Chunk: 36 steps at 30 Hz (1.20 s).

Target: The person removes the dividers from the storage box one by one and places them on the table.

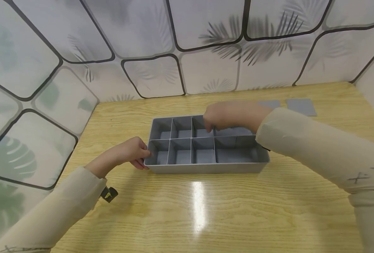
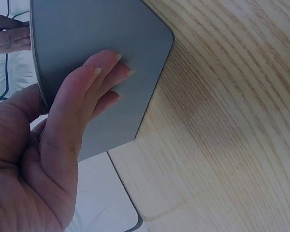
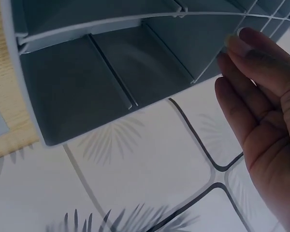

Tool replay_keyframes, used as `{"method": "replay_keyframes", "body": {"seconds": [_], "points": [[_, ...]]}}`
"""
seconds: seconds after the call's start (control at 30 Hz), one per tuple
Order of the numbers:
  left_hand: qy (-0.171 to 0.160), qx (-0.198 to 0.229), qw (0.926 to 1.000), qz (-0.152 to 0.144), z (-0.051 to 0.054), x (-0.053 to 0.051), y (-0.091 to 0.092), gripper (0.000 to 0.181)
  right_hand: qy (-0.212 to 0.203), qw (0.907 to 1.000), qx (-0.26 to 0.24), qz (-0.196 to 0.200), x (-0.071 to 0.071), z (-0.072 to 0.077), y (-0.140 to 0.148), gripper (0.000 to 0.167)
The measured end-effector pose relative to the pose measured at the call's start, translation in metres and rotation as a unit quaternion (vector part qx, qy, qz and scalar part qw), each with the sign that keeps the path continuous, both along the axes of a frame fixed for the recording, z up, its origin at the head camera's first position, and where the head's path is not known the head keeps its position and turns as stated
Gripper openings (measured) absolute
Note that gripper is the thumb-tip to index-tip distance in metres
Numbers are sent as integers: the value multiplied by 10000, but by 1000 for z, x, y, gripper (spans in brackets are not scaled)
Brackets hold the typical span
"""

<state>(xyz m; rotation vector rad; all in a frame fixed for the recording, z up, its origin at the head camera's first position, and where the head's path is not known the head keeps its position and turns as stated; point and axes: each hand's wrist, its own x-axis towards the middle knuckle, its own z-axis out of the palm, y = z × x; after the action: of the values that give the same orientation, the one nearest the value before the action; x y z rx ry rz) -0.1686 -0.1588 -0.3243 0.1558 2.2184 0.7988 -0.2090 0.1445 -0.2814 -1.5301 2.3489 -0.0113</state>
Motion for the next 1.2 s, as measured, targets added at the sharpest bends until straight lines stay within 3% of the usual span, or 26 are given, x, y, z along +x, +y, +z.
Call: {"method": "replay_keyframes", "body": {"seconds": [0.37,0.53,1.2], "points": [[44,61,10000,-49,0,0,0,28,379,9912,1017,-756,8,-7,-10,19],[48,42,10000,-71,1,1,0,28,636,9913,989,-590,7,-13,-11,9],[26,-25,10000,8,-1,2,1,27,1011,9928,609,-182,8,-17,-7,9]]}}
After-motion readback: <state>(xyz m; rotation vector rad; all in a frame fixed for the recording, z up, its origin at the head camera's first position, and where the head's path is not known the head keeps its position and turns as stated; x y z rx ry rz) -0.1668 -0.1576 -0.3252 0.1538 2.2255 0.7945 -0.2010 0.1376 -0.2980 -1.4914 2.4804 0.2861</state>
